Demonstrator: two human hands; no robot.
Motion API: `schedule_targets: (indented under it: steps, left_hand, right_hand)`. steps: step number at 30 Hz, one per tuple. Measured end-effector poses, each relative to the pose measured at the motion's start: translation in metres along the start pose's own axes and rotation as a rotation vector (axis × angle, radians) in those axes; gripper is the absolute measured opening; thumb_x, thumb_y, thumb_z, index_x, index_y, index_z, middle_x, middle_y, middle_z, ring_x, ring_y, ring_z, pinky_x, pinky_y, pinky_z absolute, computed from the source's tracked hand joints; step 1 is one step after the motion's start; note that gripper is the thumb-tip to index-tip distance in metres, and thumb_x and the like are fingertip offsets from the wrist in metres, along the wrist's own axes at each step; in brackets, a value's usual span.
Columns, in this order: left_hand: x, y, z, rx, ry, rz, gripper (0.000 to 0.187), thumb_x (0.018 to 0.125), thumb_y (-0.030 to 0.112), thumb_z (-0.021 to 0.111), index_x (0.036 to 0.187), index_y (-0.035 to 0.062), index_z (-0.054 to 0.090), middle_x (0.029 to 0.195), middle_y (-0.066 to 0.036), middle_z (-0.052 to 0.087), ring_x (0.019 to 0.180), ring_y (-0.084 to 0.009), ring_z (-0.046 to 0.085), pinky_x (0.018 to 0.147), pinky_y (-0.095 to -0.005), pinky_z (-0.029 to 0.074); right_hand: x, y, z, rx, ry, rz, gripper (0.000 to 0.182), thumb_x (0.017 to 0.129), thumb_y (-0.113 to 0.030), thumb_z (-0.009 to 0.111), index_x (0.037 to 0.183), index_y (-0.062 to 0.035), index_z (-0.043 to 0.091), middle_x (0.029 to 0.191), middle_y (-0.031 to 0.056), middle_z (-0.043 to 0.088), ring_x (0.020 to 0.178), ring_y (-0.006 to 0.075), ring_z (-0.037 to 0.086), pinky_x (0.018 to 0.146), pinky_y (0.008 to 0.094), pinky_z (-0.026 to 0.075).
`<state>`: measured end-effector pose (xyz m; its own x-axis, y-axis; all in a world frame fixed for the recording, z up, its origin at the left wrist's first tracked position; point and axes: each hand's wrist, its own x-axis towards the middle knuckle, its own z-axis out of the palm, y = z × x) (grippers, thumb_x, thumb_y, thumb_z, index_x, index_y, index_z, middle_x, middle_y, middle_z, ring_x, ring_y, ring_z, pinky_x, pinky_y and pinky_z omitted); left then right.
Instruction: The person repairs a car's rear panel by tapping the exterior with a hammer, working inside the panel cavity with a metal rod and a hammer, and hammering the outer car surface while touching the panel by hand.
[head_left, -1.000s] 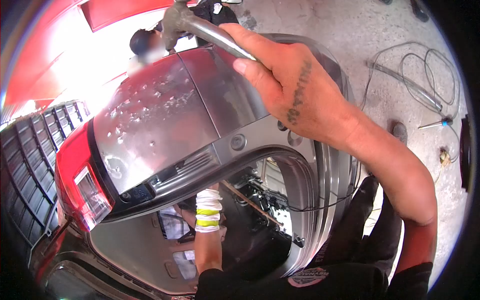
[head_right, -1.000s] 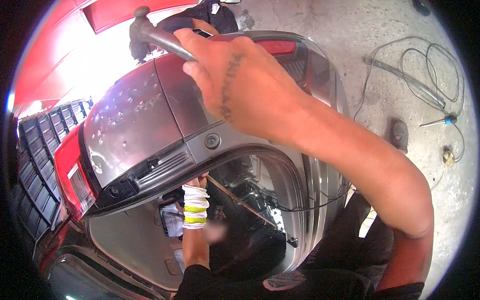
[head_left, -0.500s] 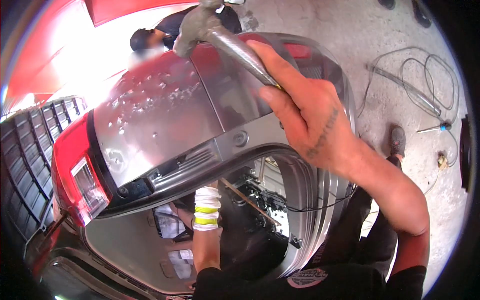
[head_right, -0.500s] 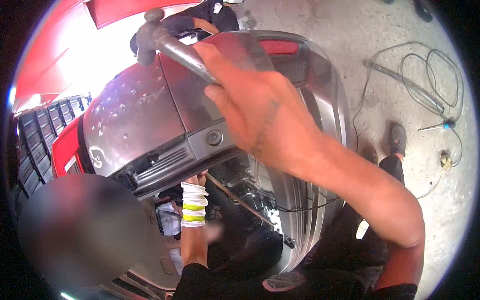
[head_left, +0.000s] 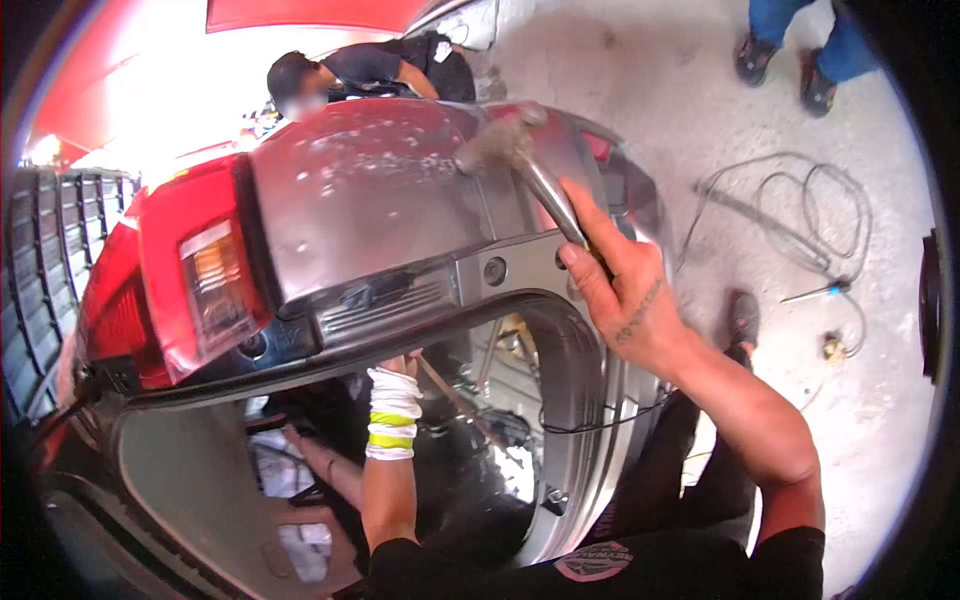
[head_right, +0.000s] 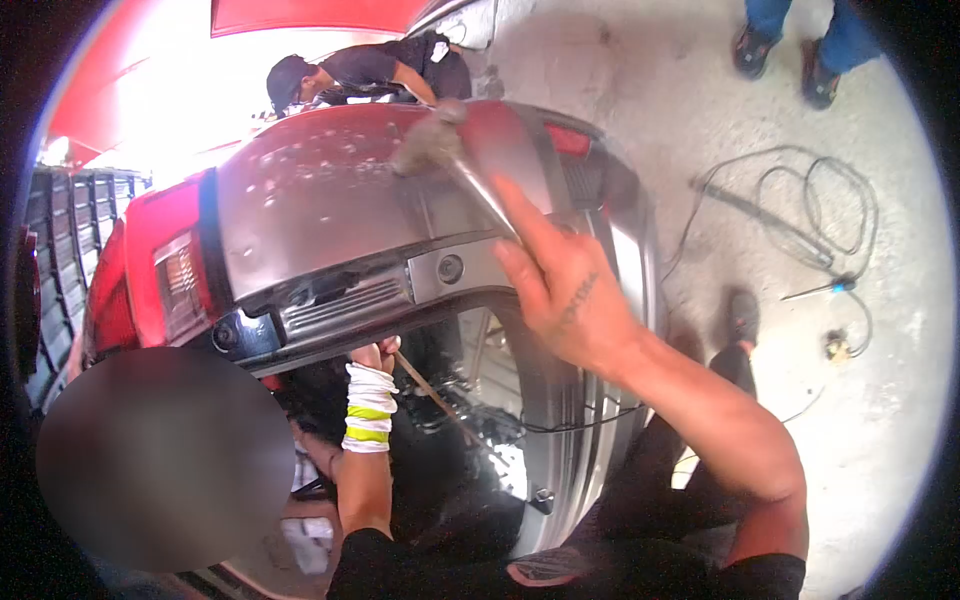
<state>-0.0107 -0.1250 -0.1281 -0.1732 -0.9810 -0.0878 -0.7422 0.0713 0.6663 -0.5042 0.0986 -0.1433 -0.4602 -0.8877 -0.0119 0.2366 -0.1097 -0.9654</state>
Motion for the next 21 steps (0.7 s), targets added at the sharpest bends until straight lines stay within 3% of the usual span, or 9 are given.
schedule_targets:
  steps: [2,3,6,9,12,15,16,19,21]
  left_hand:
    - [-0.028,0.110,0.052,-0.514,0.005,-0.280,0.022,0.106,0.033,0.054,0.096,0.0129,0.055,0.066,0.002,0.044,0.048,-0.0092,0.036,0.041,-0.0256,0.029]
    - [-0.027,0.113,0.050,-0.541,-0.053,-0.322,0.028,0.105,0.035,0.053,0.087,0.0139,0.053,0.064,0.003,0.040,0.048,-0.0080,0.035,0.041,-0.0253,0.026]
    - [-0.015,0.080,0.041,-0.713,0.062,-0.530,0.034,0.105,0.031,0.049,0.076,0.0162,0.045,0.061,0.005,0.035,0.047,-0.0075,0.030,0.041,-0.0241,0.022]
    - [-0.013,0.074,0.027,-0.834,-0.255,-0.426,0.035,0.105,0.032,0.049,0.074,0.0147,0.048,0.062,0.003,0.040,0.048,-0.0098,0.036,0.041,-0.0255,0.026]
    - [-0.005,0.046,0.027,-1.050,-0.304,-0.496,0.038,0.104,0.040,0.050,0.077,0.0122,0.053,0.063,0.001,0.044,0.048,-0.0122,0.038,0.042,-0.0284,0.031]
    - [0.043,-0.064,0.032,-1.389,-0.885,-0.294,0.049,0.100,0.054,0.051,0.082,0.0094,0.056,0.066,0.000,0.047,0.049,-0.0146,0.041,0.044,-0.0329,0.036]
    - [0.055,-0.082,0.035,-1.360,-1.090,-0.165,0.059,0.096,0.065,0.050,0.084,0.0079,0.056,0.067,-0.001,0.049,0.050,-0.0167,0.043,0.046,-0.0372,0.039]
    - [0.043,-0.089,0.032,-1.362,-0.881,-0.365,0.063,0.093,0.070,0.050,0.083,0.0082,0.056,0.068,-0.001,0.049,0.051,-0.0170,0.045,0.046,-0.0388,0.040]
    - [0.035,-0.093,0.028,-1.188,-0.733,-0.360,0.061,0.096,0.069,0.047,0.092,0.0095,0.060,0.068,-0.001,0.050,0.052,-0.0183,0.046,0.046,-0.0377,0.038]
  right_hand:
    - [-0.006,-0.024,-0.012,0.003,-0.075,0.173,0.055,0.101,-0.013,0.062,0.152,-0.0032,0.046,0.100,0.0239,0.072,0.088,0.0353,0.072,0.081,0.0415,0.053]
    - [-0.011,-0.036,-0.021,0.000,-0.102,0.263,0.054,0.101,-0.014,0.062,0.152,-0.0030,0.047,0.102,0.0219,0.073,0.089,0.0318,0.072,0.082,0.0413,0.053]
    - [-0.044,-0.030,-0.048,-0.126,-0.018,0.268,0.053,0.104,-0.019,0.060,0.154,-0.0086,0.047,0.072,-0.0035,0.049,0.060,0.0049,0.043,0.054,0.0249,0.037]
    - [-0.088,-0.051,-0.087,-0.133,0.131,0.452,0.058,0.102,-0.026,0.062,0.152,-0.0012,0.046,0.069,0.0007,0.055,0.054,0.0085,0.049,0.049,0.0266,0.041]
    - [-0.140,-0.052,-0.116,-0.001,0.259,0.574,0.053,0.101,-0.023,0.063,0.147,-0.0005,0.047,0.061,-0.0039,0.046,0.044,0.0065,0.042,0.039,0.0256,0.034]
    - [-0.199,-0.046,-0.132,-0.005,0.396,0.658,0.046,0.101,-0.021,0.063,0.140,-0.0015,0.051,0.060,-0.0037,0.046,0.041,0.0070,0.042,0.036,0.0260,0.034]
    - [-0.213,-0.050,-0.132,0.001,0.417,0.692,0.047,0.100,-0.022,0.064,0.140,-0.0018,0.051,0.060,-0.0037,0.047,0.042,0.0068,0.042,0.037,0.0257,0.034]
    - [-0.250,-0.053,-0.137,-0.030,0.433,0.728,0.042,0.099,-0.021,0.064,0.136,-0.0038,0.052,0.058,-0.0025,0.047,0.038,0.0091,0.042,0.034,0.0261,0.036]
    - [-0.259,-0.054,-0.142,-0.047,0.391,0.740,0.044,0.099,-0.021,0.064,0.137,-0.0025,0.051,0.059,-0.0014,0.048,0.038,0.0093,0.042,0.033,0.0263,0.036]
